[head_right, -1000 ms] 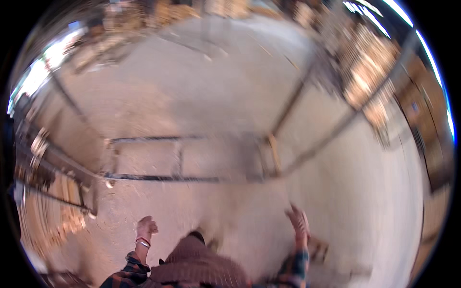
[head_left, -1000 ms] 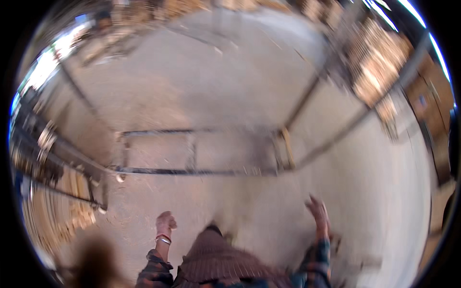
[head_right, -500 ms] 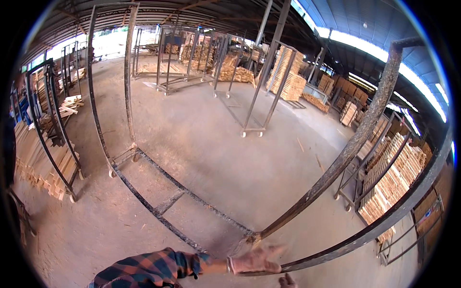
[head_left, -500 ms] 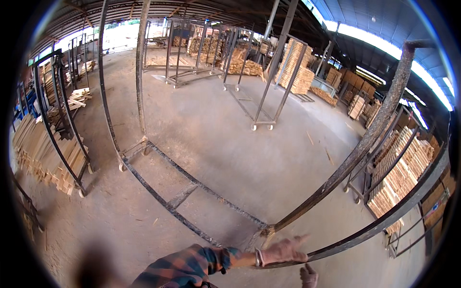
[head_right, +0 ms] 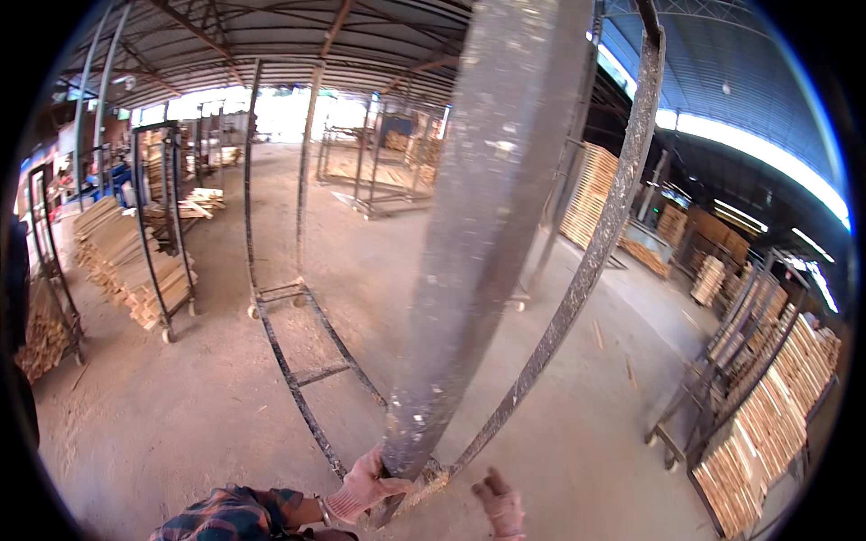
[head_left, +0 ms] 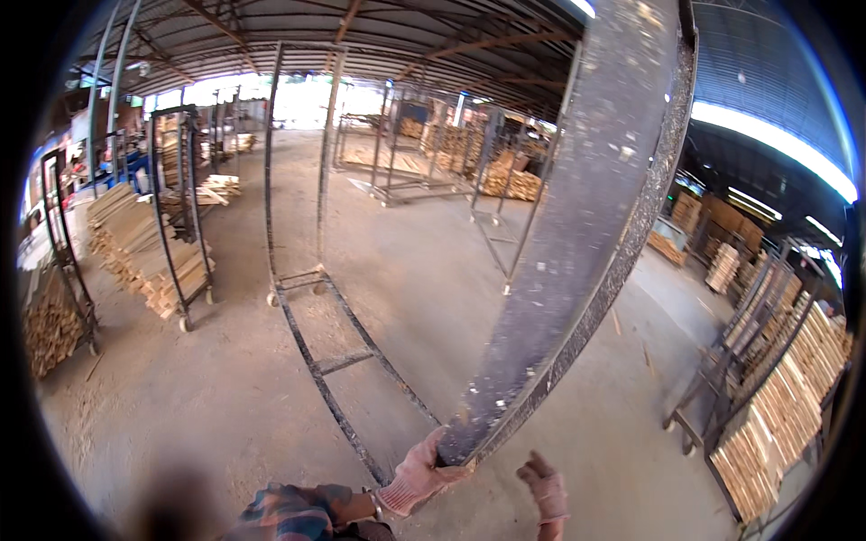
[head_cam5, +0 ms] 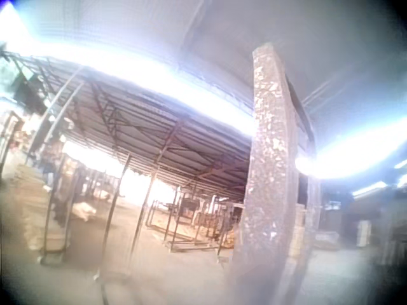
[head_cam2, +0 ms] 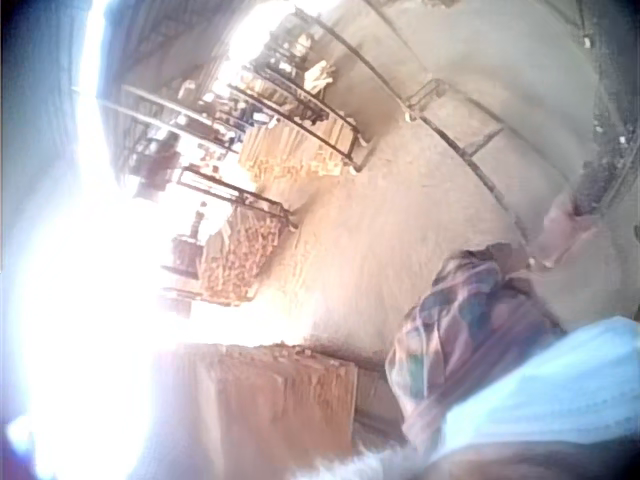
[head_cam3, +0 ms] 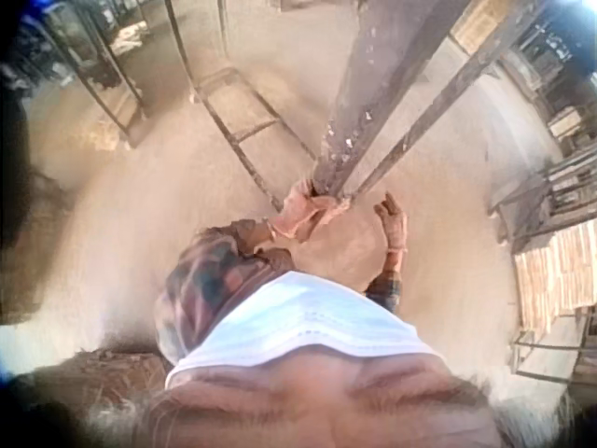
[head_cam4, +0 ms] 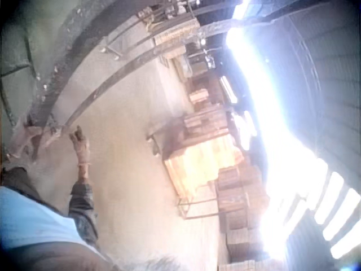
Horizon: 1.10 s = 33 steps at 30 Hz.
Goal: The person stacks wooden planks onto a metal rack in a lumber yard. They pick up planks from a pile, arrange them on the rack, and use a hand truck to move the rack to a new location. The person then continues to stack more planks onto the rack.
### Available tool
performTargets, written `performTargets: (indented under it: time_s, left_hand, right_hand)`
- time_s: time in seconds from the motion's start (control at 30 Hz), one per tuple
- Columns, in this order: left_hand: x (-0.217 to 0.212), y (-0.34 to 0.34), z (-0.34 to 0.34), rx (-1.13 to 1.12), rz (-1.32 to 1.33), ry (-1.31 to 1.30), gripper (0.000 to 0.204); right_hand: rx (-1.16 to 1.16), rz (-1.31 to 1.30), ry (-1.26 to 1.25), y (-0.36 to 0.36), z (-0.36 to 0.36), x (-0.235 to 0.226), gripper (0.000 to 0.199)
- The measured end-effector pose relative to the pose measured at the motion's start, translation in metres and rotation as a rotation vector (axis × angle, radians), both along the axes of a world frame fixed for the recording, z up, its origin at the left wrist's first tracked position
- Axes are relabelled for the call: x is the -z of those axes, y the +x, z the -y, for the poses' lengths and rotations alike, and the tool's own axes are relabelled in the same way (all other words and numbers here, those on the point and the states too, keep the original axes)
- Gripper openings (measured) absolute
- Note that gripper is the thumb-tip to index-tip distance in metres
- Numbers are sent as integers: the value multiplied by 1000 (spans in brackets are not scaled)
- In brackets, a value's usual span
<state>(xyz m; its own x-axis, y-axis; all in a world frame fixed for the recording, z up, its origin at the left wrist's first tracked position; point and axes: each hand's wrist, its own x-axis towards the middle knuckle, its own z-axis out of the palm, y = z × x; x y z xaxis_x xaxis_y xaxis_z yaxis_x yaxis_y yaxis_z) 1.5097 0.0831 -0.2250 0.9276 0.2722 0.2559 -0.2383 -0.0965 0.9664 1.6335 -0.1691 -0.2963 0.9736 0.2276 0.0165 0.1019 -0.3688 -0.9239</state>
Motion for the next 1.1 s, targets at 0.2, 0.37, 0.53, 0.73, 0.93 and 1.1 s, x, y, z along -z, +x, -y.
performTargets:
  time_s: [0.2,0.37,0.53,0.73,0.93,1.1]
  left_hand:
    - [62,11,36,-567,304,-47,89]
    - [35,14,49,-506,473,-270,88]
    - [52,26,55,-775,503,-263,113]
    - [-33,62,99,-1347,465,36,88]
    - [-18,84,95,-1626,571,406,73]
    - [-23,103,57,-1723,541,283,65]
  right_hand:
    - [68,367,163,131,5,-83,80]
    - [-5,584,238,227,-9,-109,75]
    - [-401,372,108,297,-9,-124,64]
    - [-667,151,757,310,-28,-132,95]
    - [-775,-18,918,319,-38,-125,112]
    - [-792,-48,1031,329,-71,-128,87]
